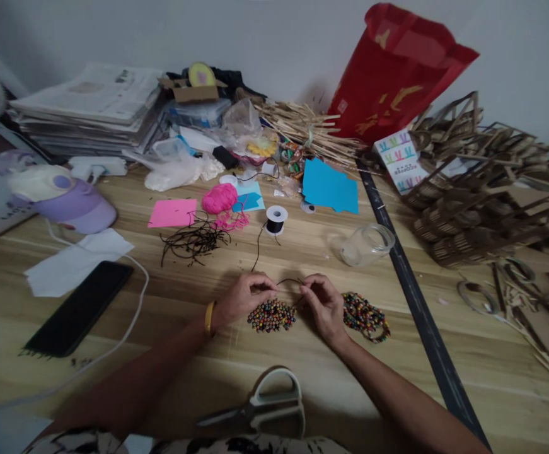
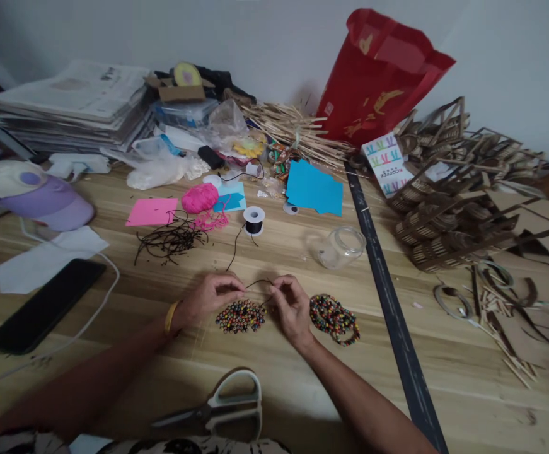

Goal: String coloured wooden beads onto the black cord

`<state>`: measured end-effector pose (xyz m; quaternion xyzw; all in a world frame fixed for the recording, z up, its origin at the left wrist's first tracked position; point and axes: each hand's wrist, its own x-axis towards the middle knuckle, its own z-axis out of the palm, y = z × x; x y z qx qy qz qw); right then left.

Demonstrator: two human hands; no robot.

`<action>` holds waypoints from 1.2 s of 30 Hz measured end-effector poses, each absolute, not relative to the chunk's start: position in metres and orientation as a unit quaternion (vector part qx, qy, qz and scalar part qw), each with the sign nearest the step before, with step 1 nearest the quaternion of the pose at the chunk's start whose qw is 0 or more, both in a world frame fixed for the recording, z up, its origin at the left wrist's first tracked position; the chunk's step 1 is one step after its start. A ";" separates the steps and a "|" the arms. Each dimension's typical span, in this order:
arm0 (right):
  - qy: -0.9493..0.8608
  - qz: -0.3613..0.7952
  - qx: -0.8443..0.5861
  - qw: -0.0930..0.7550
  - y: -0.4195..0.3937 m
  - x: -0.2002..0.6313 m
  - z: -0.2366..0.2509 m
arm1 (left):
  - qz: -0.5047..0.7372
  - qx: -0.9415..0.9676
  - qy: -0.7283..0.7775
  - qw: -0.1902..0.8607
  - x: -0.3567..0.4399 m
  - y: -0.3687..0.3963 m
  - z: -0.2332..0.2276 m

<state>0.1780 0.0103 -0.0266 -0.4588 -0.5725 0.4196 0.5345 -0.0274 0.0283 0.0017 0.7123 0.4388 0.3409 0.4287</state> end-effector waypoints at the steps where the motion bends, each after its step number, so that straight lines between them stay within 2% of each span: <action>1: -0.567 0.416 -0.466 0.538 0.011 0.178 -0.026 | 0.337 0.722 0.440 0.414 -0.028 0.029 0.002; 8: -0.626 0.346 -0.441 0.542 0.012 0.178 -0.015 | 0.285 0.788 0.430 0.336 -0.026 0.027 -0.005; 13: -0.638 0.351 -0.431 0.533 0.012 0.175 -0.015 | 0.245 0.835 0.408 0.276 -0.022 0.025 -0.006; 31: -0.645 0.365 -0.434 0.512 0.015 0.175 -0.019 | 0.198 0.874 0.386 0.218 -0.013 0.021 -0.011; 36: -0.616 0.401 -0.436 0.519 0.014 0.174 -0.022 | 0.183 0.874 0.397 0.213 -0.010 0.020 -0.006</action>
